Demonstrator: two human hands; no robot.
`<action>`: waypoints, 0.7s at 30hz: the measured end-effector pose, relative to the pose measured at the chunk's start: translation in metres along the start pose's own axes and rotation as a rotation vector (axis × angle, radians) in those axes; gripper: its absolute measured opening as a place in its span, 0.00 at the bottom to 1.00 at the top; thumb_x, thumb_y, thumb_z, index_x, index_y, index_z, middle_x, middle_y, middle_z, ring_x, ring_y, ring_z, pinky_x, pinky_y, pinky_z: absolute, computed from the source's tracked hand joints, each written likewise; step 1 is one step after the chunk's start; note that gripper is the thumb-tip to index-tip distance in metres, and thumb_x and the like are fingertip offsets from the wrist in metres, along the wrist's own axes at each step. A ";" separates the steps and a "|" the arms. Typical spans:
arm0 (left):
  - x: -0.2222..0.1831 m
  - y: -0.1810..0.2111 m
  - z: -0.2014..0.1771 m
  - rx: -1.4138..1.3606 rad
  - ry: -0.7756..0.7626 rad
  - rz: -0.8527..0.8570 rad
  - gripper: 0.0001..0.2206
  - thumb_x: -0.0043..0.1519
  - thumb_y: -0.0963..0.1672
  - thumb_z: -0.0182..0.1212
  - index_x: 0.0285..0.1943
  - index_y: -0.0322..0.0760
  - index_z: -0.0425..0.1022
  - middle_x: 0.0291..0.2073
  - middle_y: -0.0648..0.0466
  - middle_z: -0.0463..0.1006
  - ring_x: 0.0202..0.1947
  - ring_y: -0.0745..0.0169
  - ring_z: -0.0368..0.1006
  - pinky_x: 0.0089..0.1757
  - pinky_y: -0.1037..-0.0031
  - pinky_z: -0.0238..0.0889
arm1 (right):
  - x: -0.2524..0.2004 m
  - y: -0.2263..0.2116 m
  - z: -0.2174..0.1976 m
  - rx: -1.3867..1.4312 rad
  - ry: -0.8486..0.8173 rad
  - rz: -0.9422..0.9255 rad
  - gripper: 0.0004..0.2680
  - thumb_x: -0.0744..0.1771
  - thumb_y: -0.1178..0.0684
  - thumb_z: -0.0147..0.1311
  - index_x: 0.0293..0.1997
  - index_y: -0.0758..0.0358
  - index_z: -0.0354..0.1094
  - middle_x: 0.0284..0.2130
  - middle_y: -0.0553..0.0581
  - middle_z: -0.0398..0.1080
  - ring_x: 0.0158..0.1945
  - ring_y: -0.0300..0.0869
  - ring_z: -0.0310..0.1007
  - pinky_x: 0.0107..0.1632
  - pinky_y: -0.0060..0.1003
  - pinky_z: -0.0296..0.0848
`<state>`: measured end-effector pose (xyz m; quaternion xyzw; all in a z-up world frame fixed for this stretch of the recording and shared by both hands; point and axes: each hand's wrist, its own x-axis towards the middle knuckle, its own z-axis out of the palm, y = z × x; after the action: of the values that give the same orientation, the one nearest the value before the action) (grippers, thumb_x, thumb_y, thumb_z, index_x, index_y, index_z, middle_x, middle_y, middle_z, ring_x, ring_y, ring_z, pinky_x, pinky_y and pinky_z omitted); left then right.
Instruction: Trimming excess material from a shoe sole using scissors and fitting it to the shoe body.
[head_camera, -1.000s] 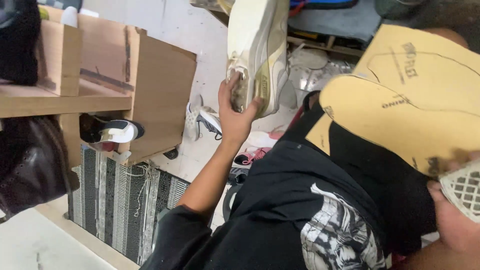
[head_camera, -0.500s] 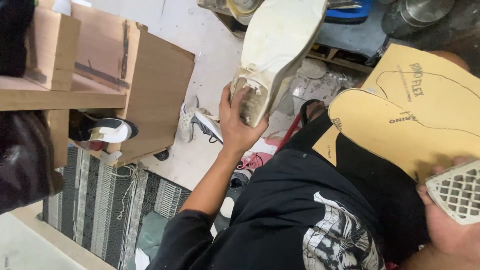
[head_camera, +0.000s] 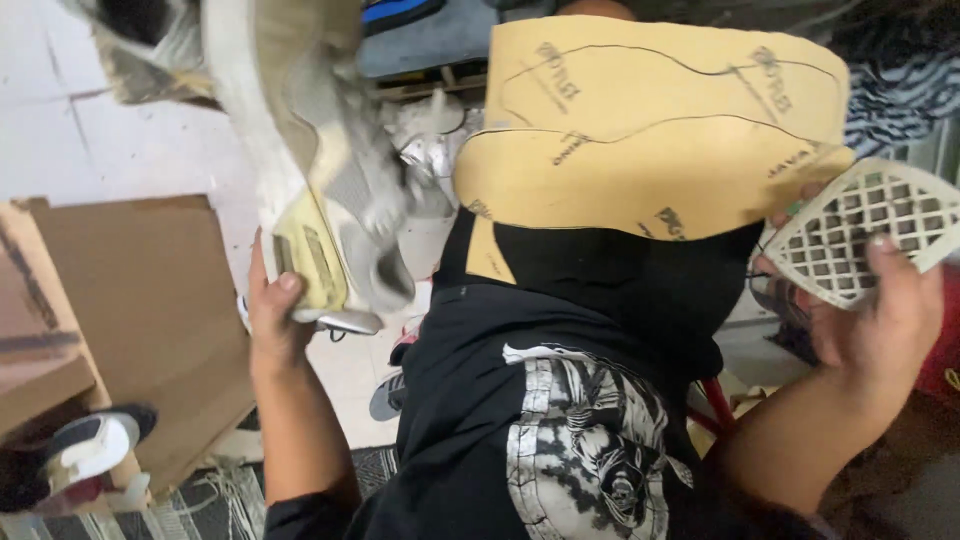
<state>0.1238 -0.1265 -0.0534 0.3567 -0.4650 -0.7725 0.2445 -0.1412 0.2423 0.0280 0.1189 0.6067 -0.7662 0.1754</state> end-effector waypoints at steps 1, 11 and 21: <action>0.004 0.007 0.004 0.057 -0.130 -0.077 0.35 0.44 0.47 0.57 0.61 0.30 0.53 0.48 0.47 0.65 0.46 0.58 0.64 0.45 0.75 0.58 | 0.001 -0.006 -0.009 -0.176 -0.141 -0.037 0.22 0.62 0.48 0.46 0.61 0.60 0.48 0.52 0.62 0.60 0.54 0.50 0.67 0.43 0.46 0.77; 0.121 0.003 0.191 0.366 -0.950 -1.101 0.20 0.50 0.47 0.55 0.47 0.29 0.69 0.32 0.48 0.76 0.28 0.60 0.72 0.31 0.74 0.67 | 0.001 -0.005 -0.151 -0.225 0.054 0.074 0.27 0.60 0.30 0.52 0.63 0.43 0.54 0.54 0.39 0.61 0.56 0.31 0.62 0.40 0.39 0.71; 0.087 0.058 0.232 1.216 -0.585 -0.565 0.35 0.44 0.61 0.26 0.52 0.46 0.67 0.50 0.54 0.71 0.45 0.60 0.69 0.40 0.69 0.65 | -0.014 -0.052 0.020 -1.014 -0.152 0.022 0.19 0.57 0.57 0.54 0.49 0.72 0.54 0.34 0.64 0.67 0.35 0.47 0.69 0.35 0.36 0.72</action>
<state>-0.1085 -0.0879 0.0428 0.3147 -0.7484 -0.4750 -0.3395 -0.1494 0.2354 0.0843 -0.0309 0.8863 -0.3800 0.2628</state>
